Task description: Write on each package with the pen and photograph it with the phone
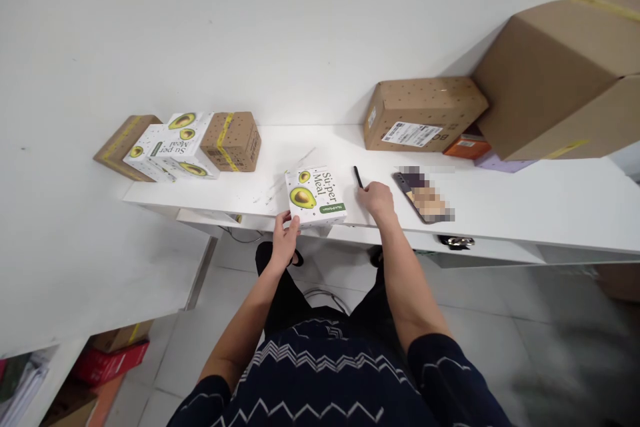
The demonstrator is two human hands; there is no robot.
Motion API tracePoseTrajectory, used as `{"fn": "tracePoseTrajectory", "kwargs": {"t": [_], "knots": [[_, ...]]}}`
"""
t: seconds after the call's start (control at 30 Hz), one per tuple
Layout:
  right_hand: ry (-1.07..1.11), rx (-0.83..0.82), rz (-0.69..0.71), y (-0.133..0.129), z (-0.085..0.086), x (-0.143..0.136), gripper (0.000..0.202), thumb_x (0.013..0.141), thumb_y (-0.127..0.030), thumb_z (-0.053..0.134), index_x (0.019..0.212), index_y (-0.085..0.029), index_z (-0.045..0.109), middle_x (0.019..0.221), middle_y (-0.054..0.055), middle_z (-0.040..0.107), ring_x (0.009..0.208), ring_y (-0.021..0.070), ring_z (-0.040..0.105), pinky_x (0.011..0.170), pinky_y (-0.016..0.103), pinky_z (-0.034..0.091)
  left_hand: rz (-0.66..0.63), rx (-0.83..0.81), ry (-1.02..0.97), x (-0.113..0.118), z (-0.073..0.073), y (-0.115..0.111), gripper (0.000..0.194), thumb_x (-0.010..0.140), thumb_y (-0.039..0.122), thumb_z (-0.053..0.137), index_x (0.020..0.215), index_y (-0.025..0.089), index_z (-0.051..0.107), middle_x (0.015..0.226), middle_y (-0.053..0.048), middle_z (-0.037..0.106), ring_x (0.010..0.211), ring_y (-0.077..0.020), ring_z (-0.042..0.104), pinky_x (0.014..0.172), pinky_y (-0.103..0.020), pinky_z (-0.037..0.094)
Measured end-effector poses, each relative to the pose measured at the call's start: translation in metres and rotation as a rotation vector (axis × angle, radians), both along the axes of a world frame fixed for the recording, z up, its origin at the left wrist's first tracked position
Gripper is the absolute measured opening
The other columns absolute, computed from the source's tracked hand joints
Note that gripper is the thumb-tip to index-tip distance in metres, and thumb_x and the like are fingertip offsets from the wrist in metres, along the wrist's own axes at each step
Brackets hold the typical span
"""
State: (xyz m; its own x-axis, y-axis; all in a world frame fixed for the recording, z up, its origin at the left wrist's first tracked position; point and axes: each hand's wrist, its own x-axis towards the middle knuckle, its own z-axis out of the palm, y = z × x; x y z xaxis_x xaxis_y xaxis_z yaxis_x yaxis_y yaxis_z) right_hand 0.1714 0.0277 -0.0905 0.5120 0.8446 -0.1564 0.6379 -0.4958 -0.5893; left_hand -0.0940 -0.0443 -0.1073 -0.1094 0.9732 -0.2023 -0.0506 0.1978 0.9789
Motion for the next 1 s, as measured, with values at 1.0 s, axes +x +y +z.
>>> {"fn": "tracePoseTrajectory", "kwargs": {"t": [1.0], "knots": [[0.433,0.605,0.275,-0.017,0.028,-0.097,0.024,0.086,-0.043,0.049,0.080,-0.021,0.056,0.055,-0.004,0.057,0.052,0.0139,0.055,0.058,0.027,0.044,-0.151,1.040,1.029,0.034,0.001,0.026,0.022,0.096,0.024,0.055,0.109,0.017,0.071,0.113,-0.011,0.073,0.113,-0.0264,0.063,0.100,-0.043,0.047]]}}
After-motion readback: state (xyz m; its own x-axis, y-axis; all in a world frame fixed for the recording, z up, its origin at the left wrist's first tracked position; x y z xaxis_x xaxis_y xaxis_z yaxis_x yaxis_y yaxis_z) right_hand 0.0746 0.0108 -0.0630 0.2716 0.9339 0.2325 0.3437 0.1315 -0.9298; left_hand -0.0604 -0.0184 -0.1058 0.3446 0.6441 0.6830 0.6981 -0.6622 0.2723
